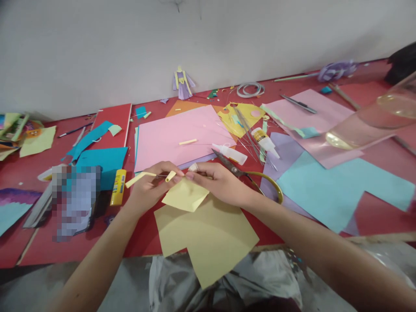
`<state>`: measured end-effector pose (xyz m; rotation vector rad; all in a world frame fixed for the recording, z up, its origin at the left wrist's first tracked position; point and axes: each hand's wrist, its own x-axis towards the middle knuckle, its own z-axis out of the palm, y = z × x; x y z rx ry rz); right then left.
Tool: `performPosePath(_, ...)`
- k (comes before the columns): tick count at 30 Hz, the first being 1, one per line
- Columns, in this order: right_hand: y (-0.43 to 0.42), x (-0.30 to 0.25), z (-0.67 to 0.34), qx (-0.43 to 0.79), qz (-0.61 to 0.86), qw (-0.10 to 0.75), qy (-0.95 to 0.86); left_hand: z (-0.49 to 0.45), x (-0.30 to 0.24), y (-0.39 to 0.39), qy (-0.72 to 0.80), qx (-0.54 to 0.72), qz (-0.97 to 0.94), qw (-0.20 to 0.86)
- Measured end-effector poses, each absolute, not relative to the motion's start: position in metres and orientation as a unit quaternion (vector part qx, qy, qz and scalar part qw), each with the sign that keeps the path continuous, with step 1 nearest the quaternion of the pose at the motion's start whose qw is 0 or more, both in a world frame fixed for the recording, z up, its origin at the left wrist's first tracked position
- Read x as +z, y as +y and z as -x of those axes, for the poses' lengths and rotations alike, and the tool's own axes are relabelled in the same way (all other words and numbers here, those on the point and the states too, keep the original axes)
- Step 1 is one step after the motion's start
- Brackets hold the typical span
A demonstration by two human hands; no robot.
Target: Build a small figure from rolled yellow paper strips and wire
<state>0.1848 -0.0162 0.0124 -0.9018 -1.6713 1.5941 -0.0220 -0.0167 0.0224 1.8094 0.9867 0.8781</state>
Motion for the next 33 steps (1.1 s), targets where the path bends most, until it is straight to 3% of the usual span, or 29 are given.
performPosePath(4,-0.016,0.009,-0.186,0.624,0.334,0.326,-0.627,0.023,0.024,-0.016,0.401,0.346,-0.723,0.443)
performPosePath(22,-0.018,0.011,-0.182,0.404,0.404,0.367,-0.734,0.017,0.018,-0.015,0.460,0.373,-0.663,0.457)
performPosePath(33,-0.023,0.014,-0.181,0.384,0.418,0.360,-0.740,0.012,0.020,-0.017,0.481,0.404,-0.638,0.445)
